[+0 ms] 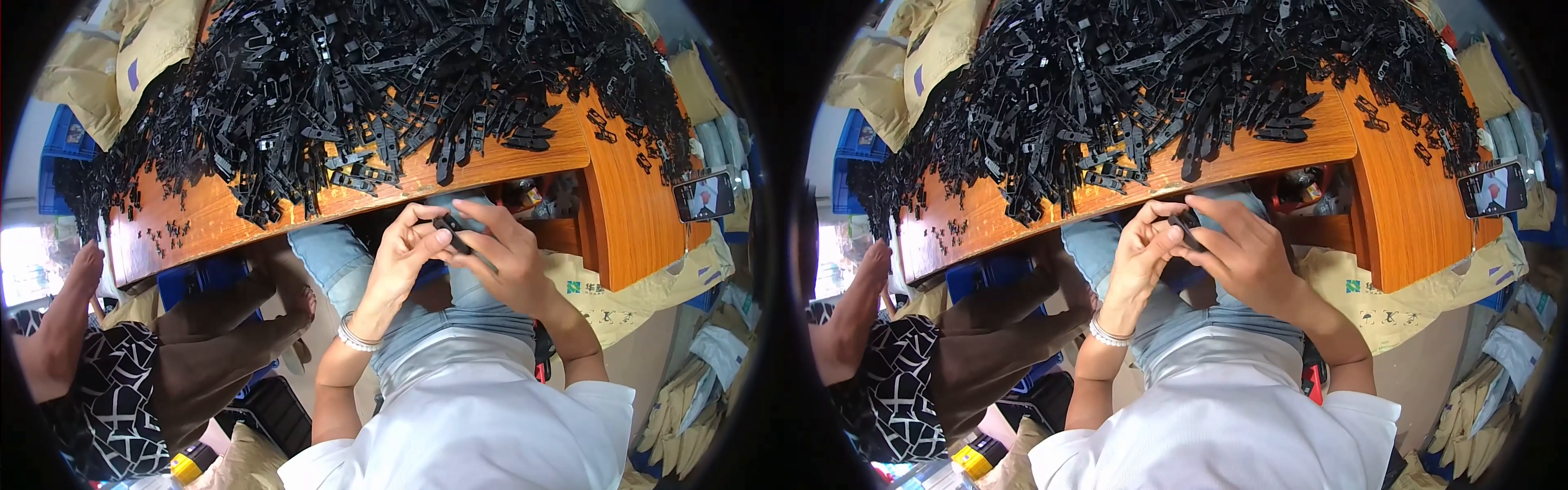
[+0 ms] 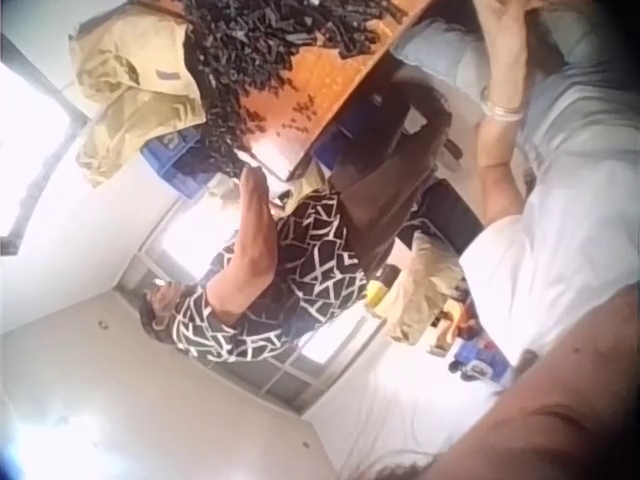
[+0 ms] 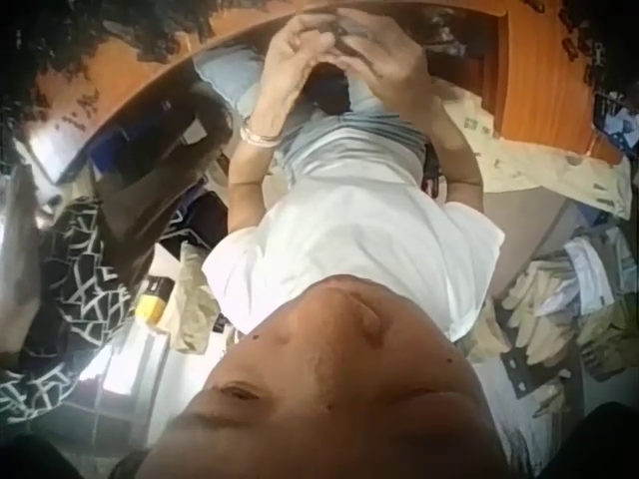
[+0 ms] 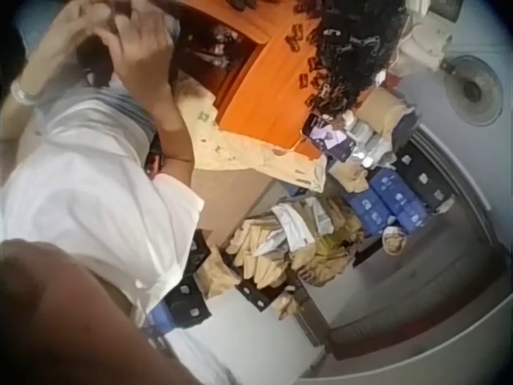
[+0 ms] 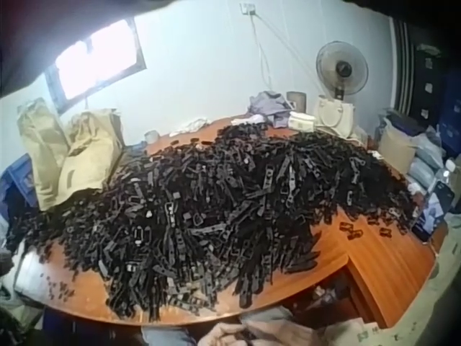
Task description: Assembling small black plastic components by hand at a factory workstation.
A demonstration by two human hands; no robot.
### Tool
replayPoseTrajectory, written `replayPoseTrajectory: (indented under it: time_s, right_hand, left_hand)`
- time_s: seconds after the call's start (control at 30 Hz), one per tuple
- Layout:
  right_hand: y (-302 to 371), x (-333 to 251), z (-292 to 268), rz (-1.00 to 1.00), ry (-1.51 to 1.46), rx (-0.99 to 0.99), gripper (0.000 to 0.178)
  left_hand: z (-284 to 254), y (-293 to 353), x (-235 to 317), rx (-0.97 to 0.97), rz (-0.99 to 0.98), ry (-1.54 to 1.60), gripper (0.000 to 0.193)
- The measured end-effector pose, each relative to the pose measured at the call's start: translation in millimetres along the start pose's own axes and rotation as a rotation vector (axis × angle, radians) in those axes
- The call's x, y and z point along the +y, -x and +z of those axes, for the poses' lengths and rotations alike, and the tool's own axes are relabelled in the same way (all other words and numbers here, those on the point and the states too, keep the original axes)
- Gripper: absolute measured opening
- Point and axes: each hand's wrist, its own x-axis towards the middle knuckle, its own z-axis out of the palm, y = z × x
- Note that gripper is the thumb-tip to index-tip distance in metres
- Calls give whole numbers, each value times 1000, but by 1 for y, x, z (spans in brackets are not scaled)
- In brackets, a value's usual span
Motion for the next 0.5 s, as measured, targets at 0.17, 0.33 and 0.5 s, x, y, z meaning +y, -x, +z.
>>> replayPoseTrajectory:
  time_s: [0.17, 0.33, 0.5]
  right_hand:
    - [10, -2, -1, 268, -235, 221, 18]
    - [12, 3, 6, 497, -678, 222, 13]
    - [8, 11, 21, 614, -840, 314, 9]
  left_hand:
    - [-35, -5, 35, 511, 688, -1246, 13]
    - [-67, -11, 55, 486, 495, -1631, 20]
    - [-72, -6, 61, 355, 406, -1672, 23]
